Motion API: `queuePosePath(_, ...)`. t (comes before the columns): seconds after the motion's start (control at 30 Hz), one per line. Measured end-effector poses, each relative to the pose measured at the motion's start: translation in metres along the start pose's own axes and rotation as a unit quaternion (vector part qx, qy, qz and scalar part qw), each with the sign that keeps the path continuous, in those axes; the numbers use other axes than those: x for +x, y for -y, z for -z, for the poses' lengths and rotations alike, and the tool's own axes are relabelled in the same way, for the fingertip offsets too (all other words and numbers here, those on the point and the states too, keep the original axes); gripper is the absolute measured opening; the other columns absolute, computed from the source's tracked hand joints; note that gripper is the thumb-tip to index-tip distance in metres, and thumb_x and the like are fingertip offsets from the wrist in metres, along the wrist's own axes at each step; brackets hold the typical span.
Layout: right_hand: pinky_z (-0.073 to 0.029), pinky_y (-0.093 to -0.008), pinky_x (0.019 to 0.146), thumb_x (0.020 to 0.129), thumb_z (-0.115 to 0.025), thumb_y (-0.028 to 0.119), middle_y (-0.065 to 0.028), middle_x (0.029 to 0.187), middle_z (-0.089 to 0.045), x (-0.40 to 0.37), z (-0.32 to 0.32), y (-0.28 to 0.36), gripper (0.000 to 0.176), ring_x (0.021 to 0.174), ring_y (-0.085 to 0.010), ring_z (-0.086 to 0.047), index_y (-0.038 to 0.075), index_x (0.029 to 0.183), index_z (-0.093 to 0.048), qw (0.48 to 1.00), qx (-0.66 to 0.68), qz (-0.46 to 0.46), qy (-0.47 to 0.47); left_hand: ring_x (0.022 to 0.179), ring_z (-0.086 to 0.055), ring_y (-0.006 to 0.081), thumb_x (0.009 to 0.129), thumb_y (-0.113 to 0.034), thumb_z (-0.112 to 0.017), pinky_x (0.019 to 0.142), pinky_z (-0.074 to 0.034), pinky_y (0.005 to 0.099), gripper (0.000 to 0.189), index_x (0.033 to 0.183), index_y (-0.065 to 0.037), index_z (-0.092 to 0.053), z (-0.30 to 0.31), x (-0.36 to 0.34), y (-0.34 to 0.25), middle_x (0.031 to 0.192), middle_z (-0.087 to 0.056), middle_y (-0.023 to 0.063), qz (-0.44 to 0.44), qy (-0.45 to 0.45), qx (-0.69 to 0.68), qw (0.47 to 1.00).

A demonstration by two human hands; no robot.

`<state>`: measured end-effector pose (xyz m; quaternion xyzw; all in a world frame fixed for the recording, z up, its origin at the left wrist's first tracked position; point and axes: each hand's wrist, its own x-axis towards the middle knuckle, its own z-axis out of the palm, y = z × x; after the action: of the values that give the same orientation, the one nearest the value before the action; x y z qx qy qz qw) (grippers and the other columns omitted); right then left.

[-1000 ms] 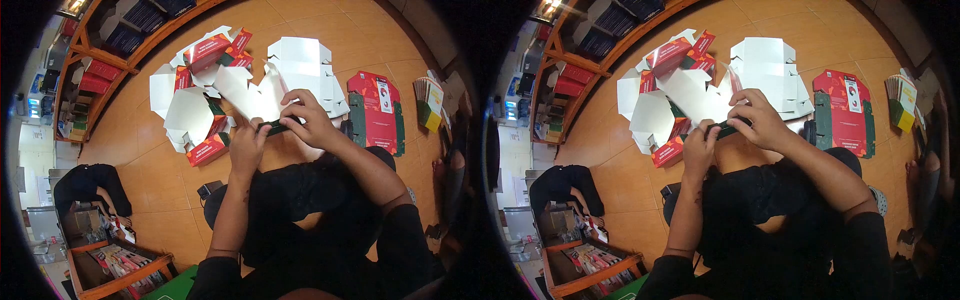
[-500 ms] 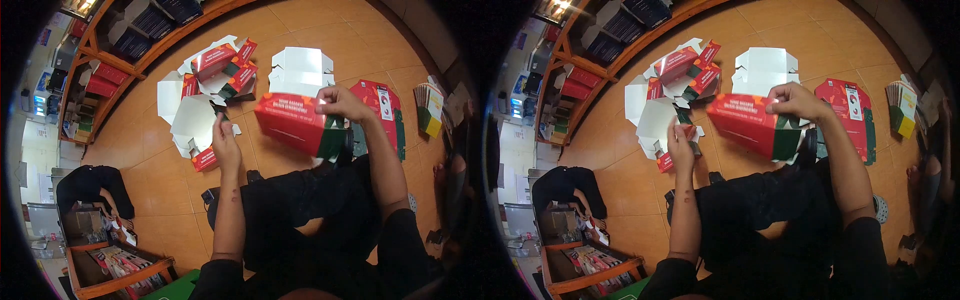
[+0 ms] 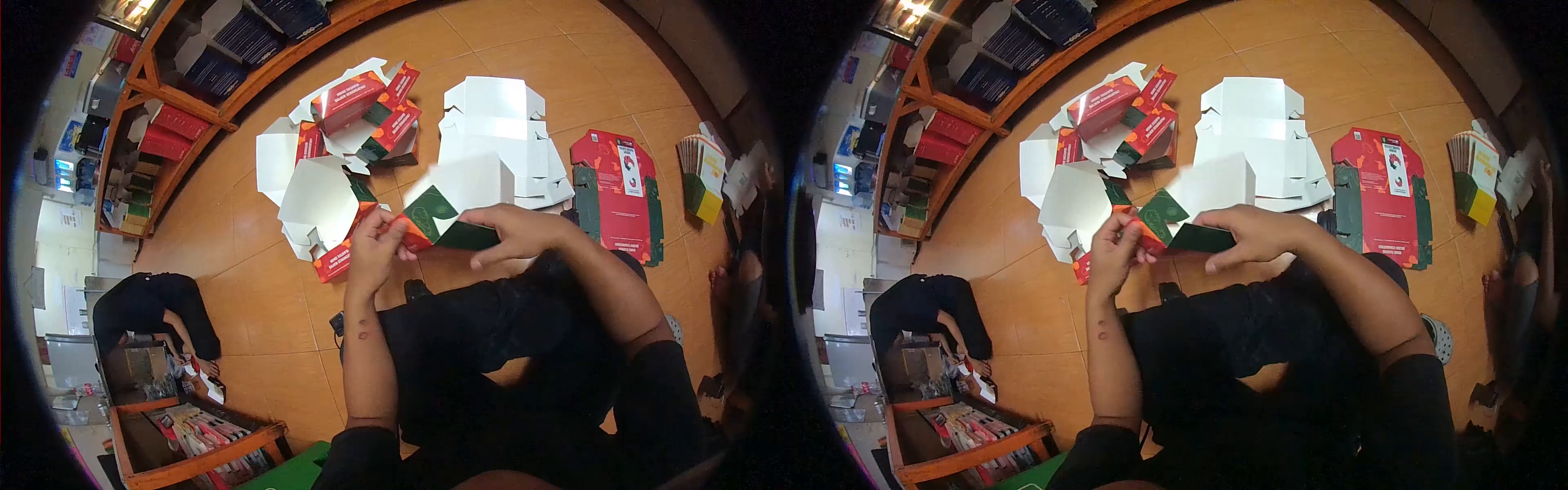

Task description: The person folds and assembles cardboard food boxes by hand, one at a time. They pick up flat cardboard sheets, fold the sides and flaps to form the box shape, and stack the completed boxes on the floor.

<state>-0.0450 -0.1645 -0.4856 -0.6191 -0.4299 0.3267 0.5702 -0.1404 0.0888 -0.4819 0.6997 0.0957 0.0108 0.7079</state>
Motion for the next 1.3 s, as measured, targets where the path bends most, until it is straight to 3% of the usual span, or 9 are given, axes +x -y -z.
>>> queuePosePath(0.17, -0.048, -0.0426, 0.077, 0.088, -0.069, 0.023, -0.0204, 0.087, -0.065, -0.001, -0.005, 0.013, 0.024, 0.085, -0.0402, -0.063, 0.003, 0.1, -0.064, 0.973, -0.22, -0.065, -0.037, 0.053, -0.061, 0.0116, 0.095, -0.014, -0.064, 0.049, -0.048, 0.0224, 0.017, 0.101, 0.001, -0.059, -0.019, -0.01, -0.009, 0.076, -0.059, 0.0038, 0.034, 0.006, 0.088, 0.996)
queuePosePath(0.33, -0.046, -0.0264, 0.064, 0.095, -0.063, 0.03, 0.0014, 0.074, -0.06, 0.0, 0.018, -0.009, 0.029, 0.072, -0.0052, -0.052, 0.001, 0.093, -0.064, 0.984, 0.043, -0.17, -0.026, 0.055, -0.058, 0.0107, 0.095, -0.018, -0.065, 0.054, -0.051, 0.0235, 0.02, 0.101, 0.0, -0.06, -0.014, 0.0, 0.004, 0.082, -0.061, 0.0025, -0.006, -0.015, -0.036, 0.999)
queuePosePath(0.37, -0.031, -0.0214, 0.048, 0.098, -0.059, 0.03, 0.0083, 0.066, -0.048, 0.001, 0.023, -0.002, 0.024, 0.056, -0.0026, -0.037, 0.009, 0.086, -0.064, 0.978, 0.05, -0.201, -0.028, 0.056, -0.058, 0.0102, 0.095, -0.02, -0.065, 0.057, -0.051, 0.0238, 0.021, 0.101, 0.0, -0.06, -0.014, 0.002, 0.005, 0.081, -0.061, 0.0024, -0.021, -0.031, -0.067, 0.997)
queuePosePath(0.53, -0.043, -0.024, 0.054, 0.099, -0.058, 0.03, 0.0023, 0.07, -0.057, -0.001, 0.028, 0.0, 0.029, 0.062, -0.0067, -0.052, 0.004, 0.093, -0.066, 0.951, 0.022, -0.308, 0.004, 0.059, -0.057, 0.0088, 0.095, -0.021, -0.066, 0.058, -0.051, 0.0237, 0.021, 0.1, -0.001, -0.061, -0.022, -0.001, 0.002, 0.079, -0.059, 0.0013, -0.027, 0.032, -0.079, 0.996)
queuePosePath(0.7, -0.052, -0.0245, 0.062, 0.099, -0.057, 0.032, -0.0003, 0.075, -0.06, -0.005, 0.015, -0.01, 0.03, 0.068, -0.0078, -0.057, 0.003, 0.099, -0.066, 0.97, -0.004, -0.236, 0.05, 0.061, -0.054, 0.0055, 0.093, -0.018, -0.067, 0.053, -0.042, 0.0222, 0.019, 0.098, -0.001, -0.061, -0.024, -0.007, 0.008, 0.075, -0.057, -0.0008, 0.036, 0.083, 0.123, 0.988)
queuePosePath(0.9, -0.038, -0.0178, 0.047, 0.1, -0.056, 0.031, 0.0068, 0.073, -0.055, -0.003, 0.028, 0.001, 0.023, 0.058, -0.0023, -0.05, 0.01, 0.098, -0.065, 0.956, 0.09, -0.279, -0.024, 0.062, -0.048, 0.0059, 0.097, -0.024, -0.063, 0.059, -0.043, 0.0218, 0.02, 0.096, -0.005, -0.059, -0.025, 0.007, 0.018, 0.077, -0.055, -0.0013, -0.038, -0.004, -0.092, 0.995)
queuePosePath(0.97, -0.048, -0.0213, 0.056, 0.099, -0.057, 0.034, 0.0048, 0.077, -0.059, -0.004, 0.033, -0.01, 0.025, 0.07, -0.005, -0.056, 0.01, 0.099, -0.065, 0.954, 0.102, -0.282, -0.008, 0.057, -0.05, 0.0056, 0.095, -0.023, -0.067, 0.054, -0.043, 0.0212, 0.021, 0.099, -0.003, -0.061, -0.025, 0.013, 0.023, 0.073, -0.057, -0.0014, -0.039, -0.005, -0.133, 0.99)
queuePosePath(1.17, -0.052, -0.0235, 0.057, 0.1, -0.056, 0.028, 0.0012, 0.078, -0.059, -0.009, 0.025, -0.016, 0.025, 0.069, -0.0073, -0.057, 0.004, 0.099, -0.064, 0.982, -0.013, -0.178, 0.061, 0.046, -0.056, 0.0073, 0.087, -0.014, -0.073, 0.043, -0.043, 0.0208, 0.021, 0.1, 0.001, -0.067, -0.017, -0.004, -0.009, 0.068, -0.064, 0.0009, 0.133, 0.21, 0.077, 0.966)
queuePosePath(1.3, -0.052, -0.0222, 0.057, 0.101, -0.053, 0.026, -0.002, 0.079, -0.059, -0.008, 0.027, -0.021, 0.028, 0.071, -0.0093, -0.061, -0.001, 0.1, -0.063, 0.977, 0.059, -0.202, 0.028, 0.053, -0.06, 0.0087, 0.087, -0.006, -0.071, 0.048, -0.047, 0.0204, 0.016, 0.1, 0.003, -0.066, -0.008, -0.004, -0.001, 0.074, -0.066, 0.0036, 0.062, 0.153, -0.004, 0.986)
